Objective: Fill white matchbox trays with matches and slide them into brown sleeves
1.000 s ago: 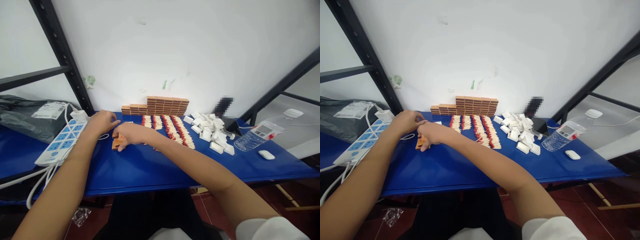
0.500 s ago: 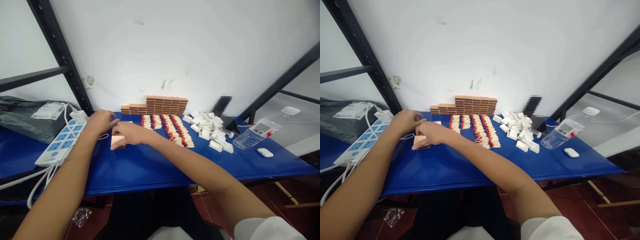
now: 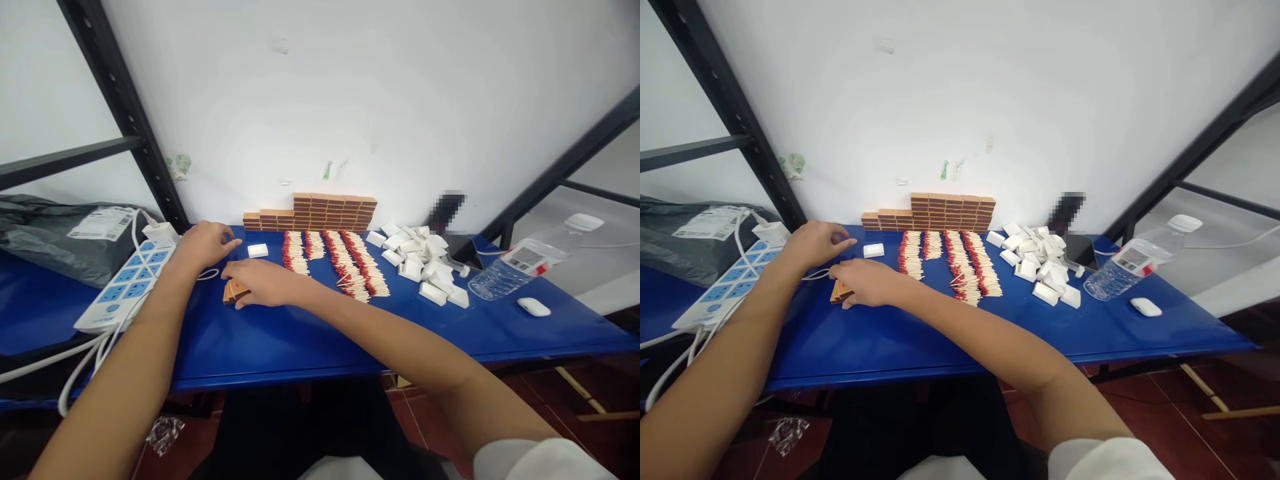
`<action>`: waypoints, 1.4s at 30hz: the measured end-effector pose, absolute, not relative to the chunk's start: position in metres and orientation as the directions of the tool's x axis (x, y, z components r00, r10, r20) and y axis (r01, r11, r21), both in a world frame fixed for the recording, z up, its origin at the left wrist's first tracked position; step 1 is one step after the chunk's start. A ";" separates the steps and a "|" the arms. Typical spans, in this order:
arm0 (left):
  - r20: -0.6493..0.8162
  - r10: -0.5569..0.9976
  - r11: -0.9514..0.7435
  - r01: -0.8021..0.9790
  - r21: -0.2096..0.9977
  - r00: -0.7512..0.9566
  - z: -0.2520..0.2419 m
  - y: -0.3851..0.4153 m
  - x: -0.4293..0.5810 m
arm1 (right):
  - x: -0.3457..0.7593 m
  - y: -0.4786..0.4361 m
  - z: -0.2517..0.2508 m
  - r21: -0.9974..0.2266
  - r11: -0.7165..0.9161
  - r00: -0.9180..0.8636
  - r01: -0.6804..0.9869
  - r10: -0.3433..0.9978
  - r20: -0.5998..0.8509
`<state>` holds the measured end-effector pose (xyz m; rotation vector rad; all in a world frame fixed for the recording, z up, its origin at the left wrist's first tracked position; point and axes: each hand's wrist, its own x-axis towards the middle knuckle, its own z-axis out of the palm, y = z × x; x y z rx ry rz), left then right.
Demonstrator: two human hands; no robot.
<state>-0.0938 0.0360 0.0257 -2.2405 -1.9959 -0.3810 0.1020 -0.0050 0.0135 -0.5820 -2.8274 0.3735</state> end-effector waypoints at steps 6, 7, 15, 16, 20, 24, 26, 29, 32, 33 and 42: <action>0.255 0.962 -0.118 0.990 0.075 0.096 0.025 0.037 -0.095 | 0.102 -0.007 0.014 -0.278 0.878 -0.886 0.390 0.440 0.148; 0.254 0.963 -0.114 0.990 0.078 0.091 0.026 0.036 -0.095 | 0.102 -0.009 0.015 -0.272 0.877 -0.887 0.396 0.442 0.133; 0.401 0.912 0.029 0.989 0.148 -0.086 0.035 0.030 -0.094 | 0.106 0.038 0.062 -0.252 0.809 -0.794 0.531 0.579 0.187; 0.471 0.869 0.068 0.981 0.184 -0.148 0.035 0.029 -0.095 | 0.103 0.051 0.068 -0.237 0.783 -0.759 0.575 0.619 0.203; 0.667 0.665 0.141 0.933 0.332 -0.337 0.035 0.029 -0.098 | 0.082 0.094 0.067 -0.222 0.725 -0.703 0.652 0.688 0.180; 0.669 0.676 0.090 0.936 0.341 -0.308 0.028 0.033 -0.097 | 0.057 0.109 0.045 -0.230 0.710 -0.713 0.666 0.696 0.084; 0.657 0.708 0.055 0.948 0.314 -0.259 0.024 0.034 -0.095 | 0.052 0.109 0.038 -0.247 0.721 -0.731 0.647 0.679 0.066; 0.641 0.746 0.011 0.967 0.256 -0.179 0.020 0.035 -0.092 | 0.064 0.107 0.040 -0.292 0.752 -0.761 0.592 0.640 0.104; 0.642 0.759 -0.019 0.982 0.188 -0.108 0.019 0.036 -0.090 | 0.106 0.107 0.059 -0.327 0.758 -0.745 0.564 0.638 0.195; 0.650 0.754 -0.028 0.986 0.166 -0.088 0.018 0.036 -0.090 | 0.127 0.107 0.067 -0.332 0.758 -0.730 0.561 0.642 0.233; 0.703 0.711 -0.106 0.991 0.087 0.014 0.014 0.038 -0.085 | 0.365 0.130 0.095 0.222 0.345 -0.406 0.912 0.683 0.607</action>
